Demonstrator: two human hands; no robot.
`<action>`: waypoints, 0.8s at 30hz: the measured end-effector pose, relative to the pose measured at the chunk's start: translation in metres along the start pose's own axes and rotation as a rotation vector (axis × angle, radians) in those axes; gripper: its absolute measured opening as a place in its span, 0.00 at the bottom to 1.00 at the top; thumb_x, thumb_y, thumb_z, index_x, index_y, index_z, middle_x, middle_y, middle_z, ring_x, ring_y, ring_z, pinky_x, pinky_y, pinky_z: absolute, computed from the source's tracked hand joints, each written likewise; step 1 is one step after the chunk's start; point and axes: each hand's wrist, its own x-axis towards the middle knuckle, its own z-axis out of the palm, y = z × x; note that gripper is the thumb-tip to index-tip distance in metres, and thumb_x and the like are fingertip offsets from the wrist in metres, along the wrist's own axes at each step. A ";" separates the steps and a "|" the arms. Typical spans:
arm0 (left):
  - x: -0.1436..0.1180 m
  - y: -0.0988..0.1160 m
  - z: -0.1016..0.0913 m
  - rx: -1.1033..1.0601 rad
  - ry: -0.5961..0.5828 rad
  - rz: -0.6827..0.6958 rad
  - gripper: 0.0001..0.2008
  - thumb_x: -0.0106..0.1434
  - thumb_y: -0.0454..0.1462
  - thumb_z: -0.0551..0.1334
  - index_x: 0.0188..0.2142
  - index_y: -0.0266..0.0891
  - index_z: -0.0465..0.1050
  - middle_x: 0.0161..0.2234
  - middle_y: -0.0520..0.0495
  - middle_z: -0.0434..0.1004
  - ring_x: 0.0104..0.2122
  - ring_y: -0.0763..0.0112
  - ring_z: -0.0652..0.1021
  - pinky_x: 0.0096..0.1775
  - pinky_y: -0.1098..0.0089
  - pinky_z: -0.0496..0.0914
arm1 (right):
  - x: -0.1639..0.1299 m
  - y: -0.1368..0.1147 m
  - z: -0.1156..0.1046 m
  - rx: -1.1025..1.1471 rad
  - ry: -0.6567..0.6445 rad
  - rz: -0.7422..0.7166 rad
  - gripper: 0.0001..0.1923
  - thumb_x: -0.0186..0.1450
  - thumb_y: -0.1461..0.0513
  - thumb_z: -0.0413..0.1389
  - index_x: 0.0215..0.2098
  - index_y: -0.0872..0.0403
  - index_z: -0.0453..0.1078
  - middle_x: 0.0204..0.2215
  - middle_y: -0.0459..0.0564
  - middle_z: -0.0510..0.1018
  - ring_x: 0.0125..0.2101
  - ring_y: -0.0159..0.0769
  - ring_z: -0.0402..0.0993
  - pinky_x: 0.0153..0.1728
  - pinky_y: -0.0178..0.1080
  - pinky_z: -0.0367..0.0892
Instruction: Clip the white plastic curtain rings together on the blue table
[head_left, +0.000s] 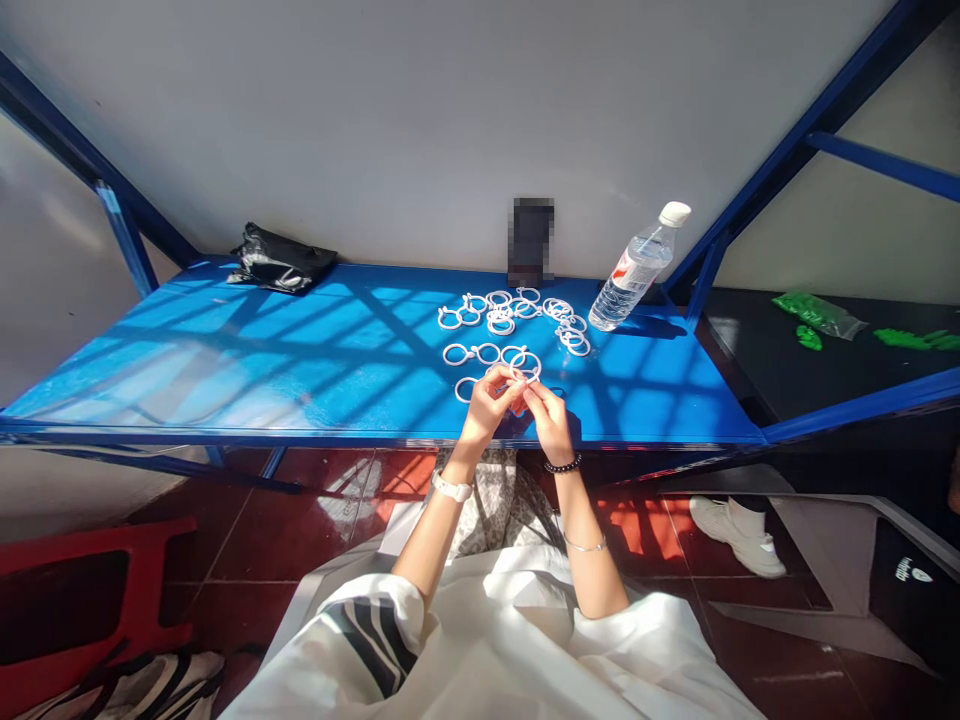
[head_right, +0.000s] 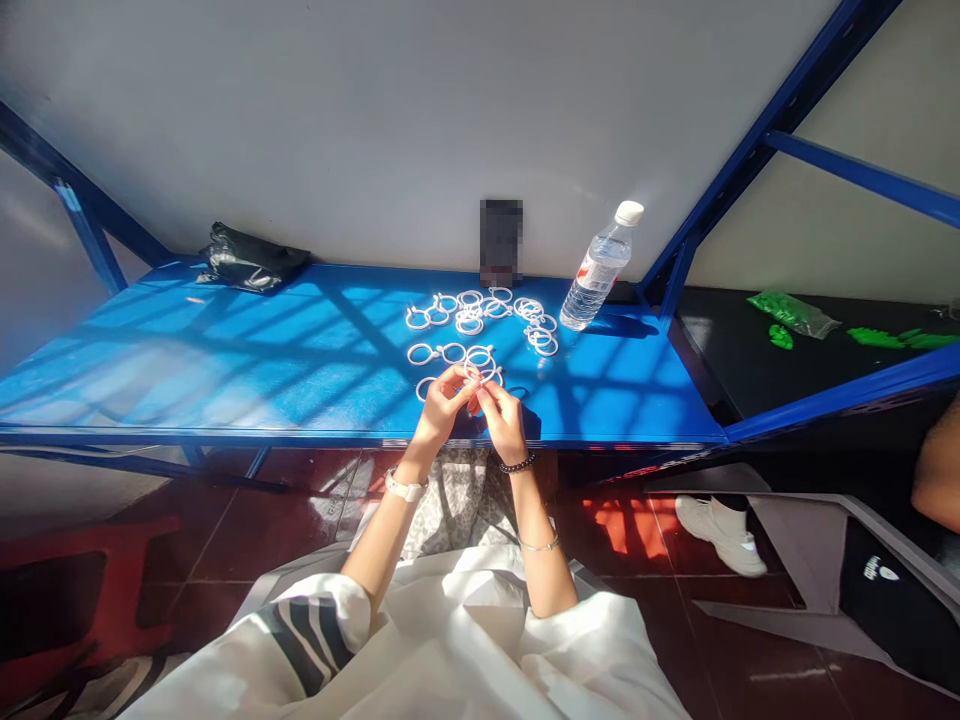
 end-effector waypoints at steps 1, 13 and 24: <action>0.000 0.000 0.000 0.010 0.004 0.006 0.18 0.53 0.48 0.69 0.29 0.37 0.68 0.31 0.50 0.72 0.22 0.79 0.70 0.25 0.74 0.66 | 0.000 0.000 0.000 0.001 0.005 0.001 0.16 0.67 0.51 0.49 0.33 0.48 0.75 0.26 0.46 0.77 0.28 0.36 0.72 0.32 0.38 0.70; -0.002 0.003 0.002 -0.062 -0.094 -0.024 0.16 0.56 0.47 0.68 0.33 0.38 0.68 0.19 0.56 0.67 0.17 0.77 0.68 0.22 0.73 0.64 | -0.001 -0.004 0.001 -0.013 0.051 0.000 0.20 0.69 0.49 0.44 0.30 0.49 0.72 0.24 0.49 0.75 0.27 0.38 0.73 0.31 0.40 0.71; 0.000 -0.004 0.000 -0.037 -0.078 -0.018 0.15 0.58 0.46 0.66 0.34 0.38 0.68 0.22 0.54 0.70 0.19 0.77 0.70 0.24 0.72 0.65 | 0.001 -0.007 0.002 0.080 0.060 0.024 0.19 0.67 0.48 0.47 0.26 0.49 0.68 0.23 0.49 0.74 0.30 0.39 0.75 0.29 0.40 0.71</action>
